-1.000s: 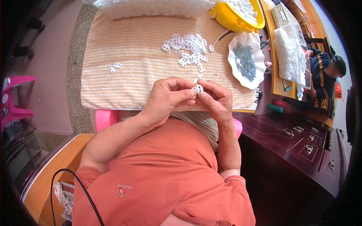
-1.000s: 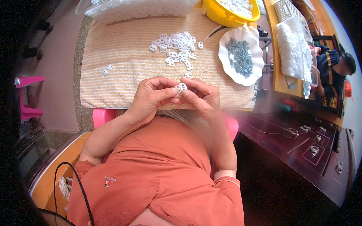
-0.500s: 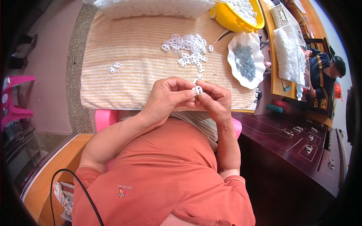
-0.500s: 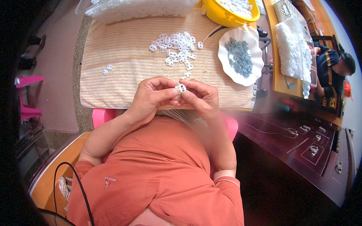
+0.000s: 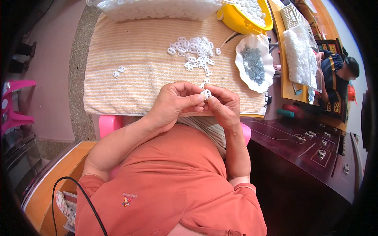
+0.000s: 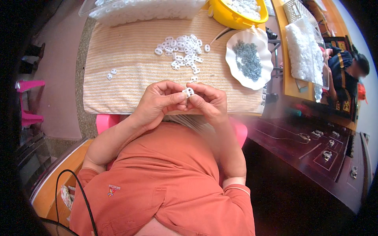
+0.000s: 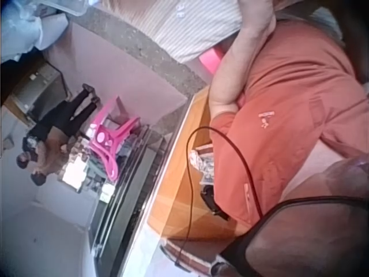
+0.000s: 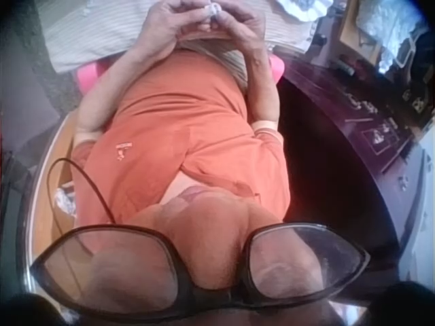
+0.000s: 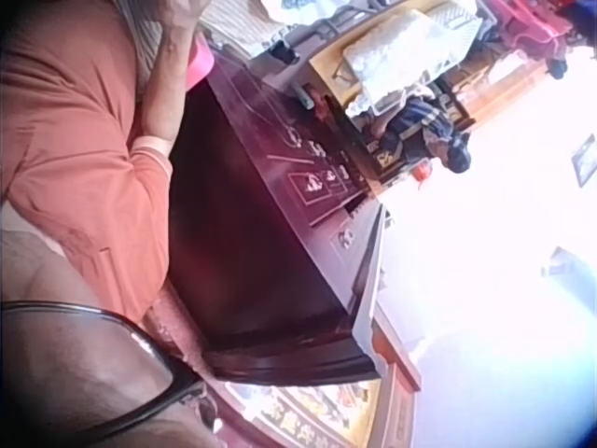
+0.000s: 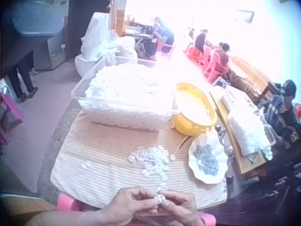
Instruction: Assembling small white plastic components by hand on a workbench.
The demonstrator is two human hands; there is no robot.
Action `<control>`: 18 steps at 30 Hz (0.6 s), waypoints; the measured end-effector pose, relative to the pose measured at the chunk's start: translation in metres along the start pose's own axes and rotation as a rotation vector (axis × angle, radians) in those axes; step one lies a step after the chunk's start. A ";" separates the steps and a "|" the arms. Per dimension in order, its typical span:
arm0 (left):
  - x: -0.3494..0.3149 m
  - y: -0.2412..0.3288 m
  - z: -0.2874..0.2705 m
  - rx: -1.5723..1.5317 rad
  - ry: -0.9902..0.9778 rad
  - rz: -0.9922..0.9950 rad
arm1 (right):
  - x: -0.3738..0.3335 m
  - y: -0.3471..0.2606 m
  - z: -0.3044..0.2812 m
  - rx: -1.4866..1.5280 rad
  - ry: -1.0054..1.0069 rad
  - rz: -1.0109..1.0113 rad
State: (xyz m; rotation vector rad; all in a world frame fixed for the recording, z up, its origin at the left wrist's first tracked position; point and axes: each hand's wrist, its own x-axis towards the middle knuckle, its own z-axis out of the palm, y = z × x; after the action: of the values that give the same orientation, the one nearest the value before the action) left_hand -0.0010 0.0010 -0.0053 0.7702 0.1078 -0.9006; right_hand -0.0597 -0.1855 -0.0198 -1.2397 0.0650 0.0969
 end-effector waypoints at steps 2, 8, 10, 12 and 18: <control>0.001 -0.001 -0.001 -0.017 -0.017 -0.029 | -0.001 -0.001 0.002 0.037 0.012 0.008; 0.000 0.001 -0.001 -0.063 -0.120 -0.035 | 0.005 -0.002 0.000 -0.061 -0.087 -0.195; -0.001 0.001 -0.002 -0.075 -0.143 -0.038 | 0.003 -0.006 0.003 -0.037 -0.090 -0.170; -0.001 0.001 -0.001 -0.085 -0.169 -0.042 | 0.002 -0.007 0.003 -0.015 -0.091 -0.147; -0.001 -0.001 0.001 -0.106 -0.237 -0.013 | 0.002 -0.009 0.004 -0.108 -0.117 -0.219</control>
State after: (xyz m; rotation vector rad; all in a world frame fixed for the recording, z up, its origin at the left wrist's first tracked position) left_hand -0.0027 0.0009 -0.0043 0.5602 -0.0479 -0.9838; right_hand -0.0572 -0.1847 -0.0099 -1.3392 -0.1794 -0.0179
